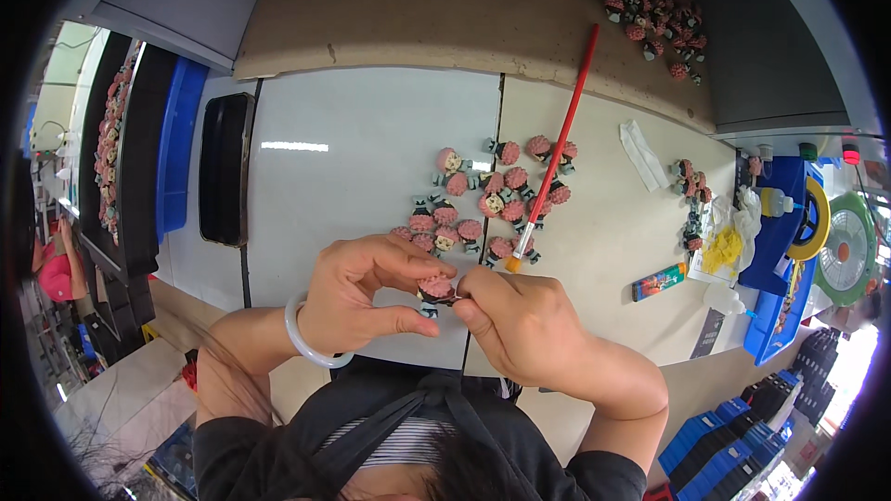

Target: Applying details to small toy figures using a paintbrush and marker at a factory workbench.

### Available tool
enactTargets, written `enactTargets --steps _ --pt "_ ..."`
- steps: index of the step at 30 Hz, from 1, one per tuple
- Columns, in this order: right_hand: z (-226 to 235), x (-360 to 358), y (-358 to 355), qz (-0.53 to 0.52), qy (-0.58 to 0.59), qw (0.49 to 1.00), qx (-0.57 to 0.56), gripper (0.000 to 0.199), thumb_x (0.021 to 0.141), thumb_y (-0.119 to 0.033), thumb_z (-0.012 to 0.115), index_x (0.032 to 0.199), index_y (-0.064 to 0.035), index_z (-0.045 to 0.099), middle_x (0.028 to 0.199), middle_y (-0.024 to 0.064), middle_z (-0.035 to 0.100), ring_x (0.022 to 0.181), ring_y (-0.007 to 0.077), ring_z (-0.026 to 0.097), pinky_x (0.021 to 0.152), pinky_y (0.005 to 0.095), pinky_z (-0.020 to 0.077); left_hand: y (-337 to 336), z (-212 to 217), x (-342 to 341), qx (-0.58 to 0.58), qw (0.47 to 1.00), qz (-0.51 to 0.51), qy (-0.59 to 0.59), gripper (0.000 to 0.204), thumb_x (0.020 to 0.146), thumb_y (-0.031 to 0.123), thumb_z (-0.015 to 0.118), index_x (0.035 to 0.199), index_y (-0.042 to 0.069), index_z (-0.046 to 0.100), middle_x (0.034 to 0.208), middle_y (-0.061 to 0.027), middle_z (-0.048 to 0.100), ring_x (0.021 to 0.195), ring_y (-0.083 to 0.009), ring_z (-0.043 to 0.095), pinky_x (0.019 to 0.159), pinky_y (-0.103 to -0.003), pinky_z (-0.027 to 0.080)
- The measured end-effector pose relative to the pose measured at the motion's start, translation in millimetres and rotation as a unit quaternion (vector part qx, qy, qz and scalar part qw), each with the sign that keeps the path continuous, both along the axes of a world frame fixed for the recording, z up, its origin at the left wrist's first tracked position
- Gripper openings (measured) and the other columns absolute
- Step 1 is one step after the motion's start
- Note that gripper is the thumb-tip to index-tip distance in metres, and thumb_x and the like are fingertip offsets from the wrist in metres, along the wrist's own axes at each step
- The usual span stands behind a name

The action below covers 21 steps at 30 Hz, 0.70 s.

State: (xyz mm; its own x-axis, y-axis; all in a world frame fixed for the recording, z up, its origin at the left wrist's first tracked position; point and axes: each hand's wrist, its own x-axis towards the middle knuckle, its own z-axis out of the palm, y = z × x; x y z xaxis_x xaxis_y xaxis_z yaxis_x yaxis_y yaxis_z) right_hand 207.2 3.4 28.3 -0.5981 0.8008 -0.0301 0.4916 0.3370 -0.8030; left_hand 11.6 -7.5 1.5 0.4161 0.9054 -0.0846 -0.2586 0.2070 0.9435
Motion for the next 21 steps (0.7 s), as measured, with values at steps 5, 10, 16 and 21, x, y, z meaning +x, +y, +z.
enactTargets --steps 5,10,16,21 --pt "-2.5 -0.7 -1.7 -0.019 -0.011 0.995 0.094 0.011 0.082 -0.01 0.053 0.078 -0.0015 0.048 0.061 0.0109 0.05 0.051 0.0307 0.051 0.046 0.0364 0.0399 0.8 0.1 0.3 -0.013 0.999 0.002 -0.029 0.04 0.064 -0.008 0.071 0.097 0.0 0.052 0.105 -0.0176 0.056 0.099 -0.0226 0.056 0.083 -0.034 0.049" --pt "-3.5 -2.3 -3.1 -0.008 -0.041 0.994 0.104 0.009 0.078 -0.008 0.055 0.079 -0.0015 0.048 0.066 0.0111 0.051 0.055 0.0306 0.052 0.048 0.0379 0.0411 0.1 -0.6 -0.2 -0.004 1.0 -0.006 -0.028 0.041 0.063 -0.008 0.072 0.098 0.0 0.052 0.104 -0.0172 0.056 0.1 -0.0236 0.056 0.083 -0.035 0.049" --pt "-4.3 -1.4 -4.5 -0.004 -0.057 0.994 0.09 0.008 0.077 -0.006 0.055 0.079 -0.0014 0.048 0.065 0.0114 0.051 0.054 0.0309 0.052 0.048 0.038 0.0409 -0.2 -2.6 0.3 0.005 1.0 -0.003 -0.014 0.04 0.063 -0.008 0.072 0.098 -0.001 0.052 0.101 -0.0163 0.057 0.1 -0.024 0.056 0.082 -0.035 0.05" --pt "-3.8 -0.2 -3.5 0.009 -0.069 0.996 0.056 0.007 0.078 -0.005 0.054 0.079 -0.0011 0.049 0.064 0.012 0.051 0.055 0.0314 0.052 0.048 0.0383 0.041 -0.4 -1.7 0.7 0.001 1.0 -0.002 0.006 0.04 0.063 -0.007 0.073 0.098 -0.001 0.054 0.098 -0.0162 0.058 0.098 -0.0233 0.057 0.082 -0.035 0.05"
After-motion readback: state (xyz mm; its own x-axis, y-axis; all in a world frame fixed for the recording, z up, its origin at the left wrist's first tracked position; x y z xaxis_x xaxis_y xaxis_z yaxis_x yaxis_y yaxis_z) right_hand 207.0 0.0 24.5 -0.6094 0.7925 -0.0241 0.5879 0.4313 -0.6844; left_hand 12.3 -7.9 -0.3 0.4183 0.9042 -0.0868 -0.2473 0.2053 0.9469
